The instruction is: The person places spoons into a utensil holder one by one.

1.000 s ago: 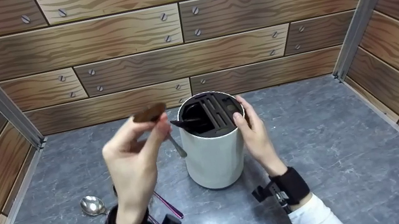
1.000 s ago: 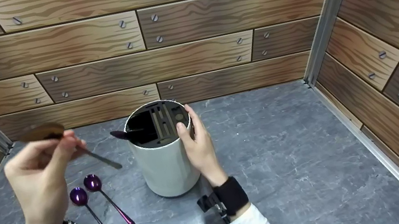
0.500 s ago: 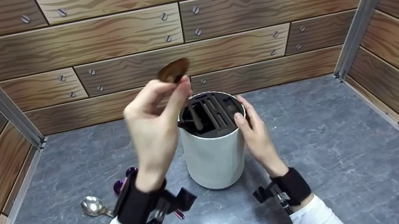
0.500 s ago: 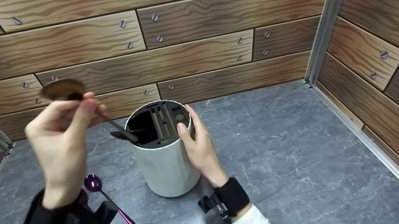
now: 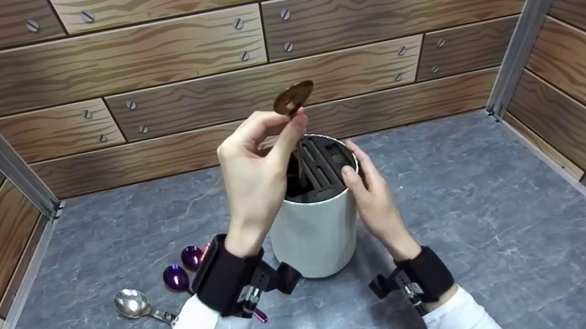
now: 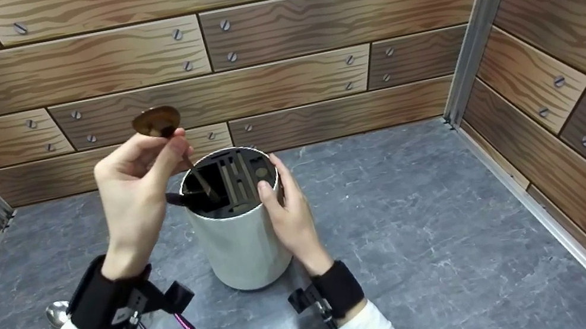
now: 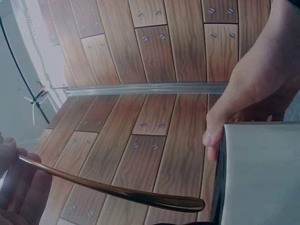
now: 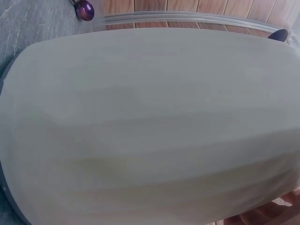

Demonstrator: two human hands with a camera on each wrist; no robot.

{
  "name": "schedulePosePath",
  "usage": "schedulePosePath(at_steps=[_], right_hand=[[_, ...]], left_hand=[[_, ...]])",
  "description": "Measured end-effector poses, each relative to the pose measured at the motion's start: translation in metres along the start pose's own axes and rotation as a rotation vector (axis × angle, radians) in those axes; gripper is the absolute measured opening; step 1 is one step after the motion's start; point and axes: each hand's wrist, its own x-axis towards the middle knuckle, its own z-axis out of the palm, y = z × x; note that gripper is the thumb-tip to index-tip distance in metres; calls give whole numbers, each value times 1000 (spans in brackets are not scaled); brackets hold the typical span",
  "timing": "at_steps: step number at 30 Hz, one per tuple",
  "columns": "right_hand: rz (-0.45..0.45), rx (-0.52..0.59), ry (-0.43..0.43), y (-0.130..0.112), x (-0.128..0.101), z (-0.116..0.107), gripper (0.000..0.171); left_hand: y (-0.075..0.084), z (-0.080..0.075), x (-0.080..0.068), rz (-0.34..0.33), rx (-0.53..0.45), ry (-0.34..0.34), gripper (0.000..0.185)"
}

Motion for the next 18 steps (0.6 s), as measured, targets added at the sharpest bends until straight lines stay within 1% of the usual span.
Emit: schedulePosePath(at_steps=[3,9,18], right_hand=[[-7,3,-7,0,0,0,56],[-15,4,-6,1,0,0,56],[-15,-8,-3,1,0,0,56]], left_hand=[[-5,3,-1,-2,28,-4,9],[-12,6,-2,18,98,-27,9],[-22,6,-3,7,148,-45,10]])
